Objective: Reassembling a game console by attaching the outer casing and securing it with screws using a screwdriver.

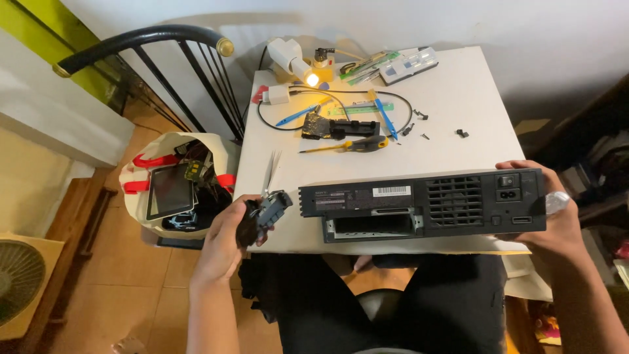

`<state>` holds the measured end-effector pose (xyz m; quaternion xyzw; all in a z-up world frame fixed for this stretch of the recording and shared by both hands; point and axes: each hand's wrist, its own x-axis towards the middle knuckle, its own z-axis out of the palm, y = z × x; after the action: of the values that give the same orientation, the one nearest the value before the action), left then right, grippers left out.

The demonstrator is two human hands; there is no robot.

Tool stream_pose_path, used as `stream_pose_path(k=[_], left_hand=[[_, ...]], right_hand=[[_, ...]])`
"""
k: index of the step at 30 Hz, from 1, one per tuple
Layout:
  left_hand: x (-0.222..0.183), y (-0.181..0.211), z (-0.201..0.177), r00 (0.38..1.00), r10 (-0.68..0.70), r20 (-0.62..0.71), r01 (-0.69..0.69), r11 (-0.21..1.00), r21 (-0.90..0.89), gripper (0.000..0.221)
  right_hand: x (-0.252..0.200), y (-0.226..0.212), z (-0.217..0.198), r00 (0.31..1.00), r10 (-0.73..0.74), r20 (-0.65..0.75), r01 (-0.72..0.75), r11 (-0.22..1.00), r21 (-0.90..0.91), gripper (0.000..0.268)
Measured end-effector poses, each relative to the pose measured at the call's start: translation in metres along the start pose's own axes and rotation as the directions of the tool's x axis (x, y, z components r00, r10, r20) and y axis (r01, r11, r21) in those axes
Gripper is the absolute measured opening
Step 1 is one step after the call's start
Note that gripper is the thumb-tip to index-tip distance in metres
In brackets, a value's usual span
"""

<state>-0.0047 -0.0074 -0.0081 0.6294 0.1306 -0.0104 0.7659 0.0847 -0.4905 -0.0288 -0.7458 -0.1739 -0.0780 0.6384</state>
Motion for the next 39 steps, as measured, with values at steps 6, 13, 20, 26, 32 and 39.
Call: stream_pose_path(k=[6, 13, 20, 26, 32, 39], left_hand=[[-0.042, 0.063, 0.063, 0.981, 0.11, 0.159, -0.17, 0.884, 0.436, 0.059], [-0.036, 0.069, 0.149, 0.654, 0.337, 0.678, -0.753, 0.206, 0.624, 0.052], [-0.032, 0.059, 0.162, 0.666, 0.364, 0.65, -0.715, 0.067, 0.696, 0.052], [-0.038, 0.05, 0.159, 0.7, 0.404, 0.589, -0.657, 0.043, 0.752, 0.05], [-0.04, 0.045, 0.164, 0.726, 0.429, 0.537, -0.612, 0.048, 0.789, 0.052], [-0.043, 0.051, 0.168, 0.754, 0.447, 0.481, -0.587, 0.131, 0.799, 0.048]], right_hand=[[0.001, 0.008, -0.001, 1.0, 0.02, -0.013, -0.018, 0.996, 0.085, 0.105], [0.001, 0.003, -0.001, 1.0, 0.019, -0.008, -0.018, 0.998, 0.063, 0.102], [0.004, 0.01, -0.006, 0.998, -0.05, 0.044, 0.048, 0.997, 0.06, 0.1], [0.005, 0.017, -0.009, 0.992, -0.102, 0.069, 0.097, 0.993, 0.073, 0.102], [0.004, 0.012, -0.007, 0.995, -0.082, 0.056, 0.081, 0.996, 0.031, 0.1], [0.007, 0.018, -0.009, 0.992, -0.107, 0.064, 0.105, 0.994, 0.026, 0.102]])
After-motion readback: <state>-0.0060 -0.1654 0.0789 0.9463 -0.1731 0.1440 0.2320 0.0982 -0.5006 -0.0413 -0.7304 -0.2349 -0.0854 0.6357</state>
